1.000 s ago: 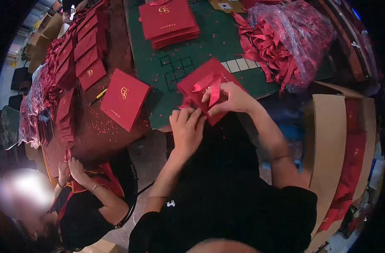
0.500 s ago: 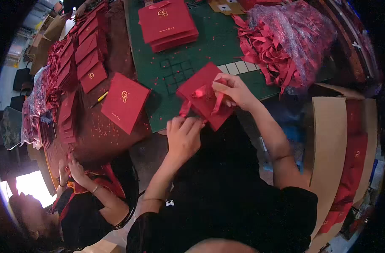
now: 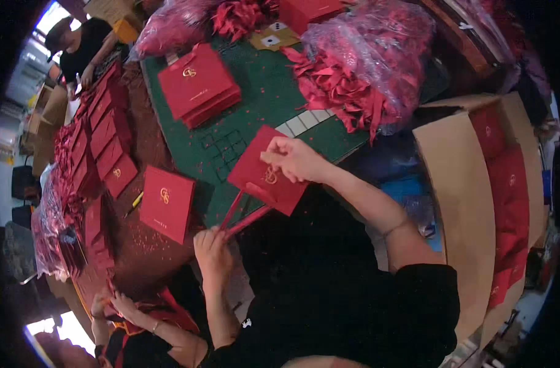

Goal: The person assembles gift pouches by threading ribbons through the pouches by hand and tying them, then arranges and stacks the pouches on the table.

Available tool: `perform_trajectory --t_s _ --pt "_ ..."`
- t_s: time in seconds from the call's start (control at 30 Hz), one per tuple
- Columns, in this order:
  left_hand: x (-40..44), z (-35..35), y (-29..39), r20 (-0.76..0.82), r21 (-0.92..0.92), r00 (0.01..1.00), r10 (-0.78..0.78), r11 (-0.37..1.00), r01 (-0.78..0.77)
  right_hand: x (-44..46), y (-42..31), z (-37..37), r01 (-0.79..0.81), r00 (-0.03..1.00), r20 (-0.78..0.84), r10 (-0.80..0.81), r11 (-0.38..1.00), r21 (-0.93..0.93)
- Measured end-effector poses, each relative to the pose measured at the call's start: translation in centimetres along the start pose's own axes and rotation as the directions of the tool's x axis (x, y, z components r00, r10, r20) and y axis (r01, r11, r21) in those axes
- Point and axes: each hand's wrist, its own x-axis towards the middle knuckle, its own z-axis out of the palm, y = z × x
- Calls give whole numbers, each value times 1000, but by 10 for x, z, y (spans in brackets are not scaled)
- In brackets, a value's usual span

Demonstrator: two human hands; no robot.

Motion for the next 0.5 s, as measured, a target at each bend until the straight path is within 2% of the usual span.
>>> perform_trajectory --t_s 0.07,0.1,0.13,0.17,0.2,0.23,0.27,0.33,0.37,0.43,0.47,0.5 --pt "-13 1 -2 156 -187 988 -4 982 33 -7 -5 -1 3 999 54 2 995 -100" --pt "-32 13 -15 202 -206 970 -138 962 180 -9 9 -3 259 964 100 -246 955 -143" --pt "-28 9 -11 158 -196 984 -88 973 118 -14 11 -2 500 865 156 -478 848 -177" --pt "-22 5 -4 111 -182 993 -38 982 58 -28 11 -11 496 856 300 -421 833 -244" --pt "-23 4 -2 100 -259 993 -63 962 87 -41 5 -13 646 757 372 -537 530 -549" --pt "-23 1 1 105 -293 991 -86 949 113 -52 4 -13 661 649 485 -586 119 -741" --pt "-23 -1 5 113 -326 987 -113 934 145 -63 11 -10 568 761 444 -473 155 -808" --pt "-20 -3 14 64 -366 991 -119 921 135 -74 23 -9 466 770 435 -467 -53 -883" --pt "-12 -10 21 62 -403 992 -113 906 128 -73 27 -12 510 730 422 -537 18 -860" --pt "-2 -24 29 43 -464 992 -120 877 126 -80 3 -22 610 633 439 -638 62 -790" --pt "8 -32 33 -18 -491 996 -91 868 71 -81 -17 -25 649 531 382 -756 73 -757" --pt "16 -38 36 -77 -515 995 -62 857 14 -86 -40 -24 633 520 369 -770 58 -772"
